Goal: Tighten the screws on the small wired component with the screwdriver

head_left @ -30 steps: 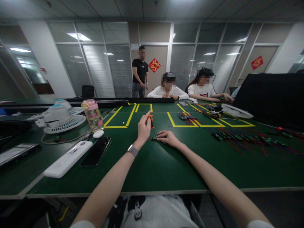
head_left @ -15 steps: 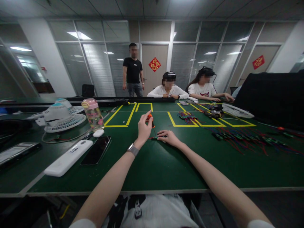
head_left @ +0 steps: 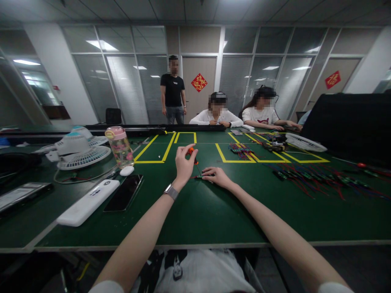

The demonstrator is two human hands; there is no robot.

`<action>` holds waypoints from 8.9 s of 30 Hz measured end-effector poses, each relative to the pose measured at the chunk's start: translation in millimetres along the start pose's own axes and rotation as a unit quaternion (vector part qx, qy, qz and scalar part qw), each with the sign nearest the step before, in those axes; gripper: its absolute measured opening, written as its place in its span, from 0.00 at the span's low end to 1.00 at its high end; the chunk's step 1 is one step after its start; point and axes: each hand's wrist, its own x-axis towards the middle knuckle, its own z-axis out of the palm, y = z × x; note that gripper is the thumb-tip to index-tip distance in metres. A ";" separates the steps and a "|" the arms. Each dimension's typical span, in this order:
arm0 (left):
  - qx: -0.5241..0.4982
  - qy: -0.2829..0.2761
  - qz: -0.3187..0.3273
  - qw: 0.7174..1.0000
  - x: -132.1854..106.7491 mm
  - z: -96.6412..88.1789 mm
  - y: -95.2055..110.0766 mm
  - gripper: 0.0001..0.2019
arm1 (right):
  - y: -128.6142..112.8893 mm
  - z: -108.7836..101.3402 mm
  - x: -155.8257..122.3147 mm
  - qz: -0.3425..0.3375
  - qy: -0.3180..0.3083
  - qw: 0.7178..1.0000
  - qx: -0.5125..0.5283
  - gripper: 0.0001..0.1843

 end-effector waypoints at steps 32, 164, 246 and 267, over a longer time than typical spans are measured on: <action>-0.044 -0.066 -0.002 0.997 0.4 -0.4 3.9 0.16 | -5.4 -1.4 -1.2 0.007 0.006 1.000 0.004 0.11; -0.040 -0.042 0.011 0.998 -0.6 -0.3 4.0 0.16 | 0.9 2.6 -0.5 0.018 0.038 0.999 0.033 0.08; -0.055 -0.032 0.002 0.998 -1.6 1.3 3.1 0.16 | -1.9 2.2 -1.1 0.027 0.037 0.998 0.035 0.07; -0.027 -0.022 0.005 0.999 -1.3 -0.2 2.3 0.16 | -0.6 2.3 -0.7 0.020 0.039 0.998 0.038 0.08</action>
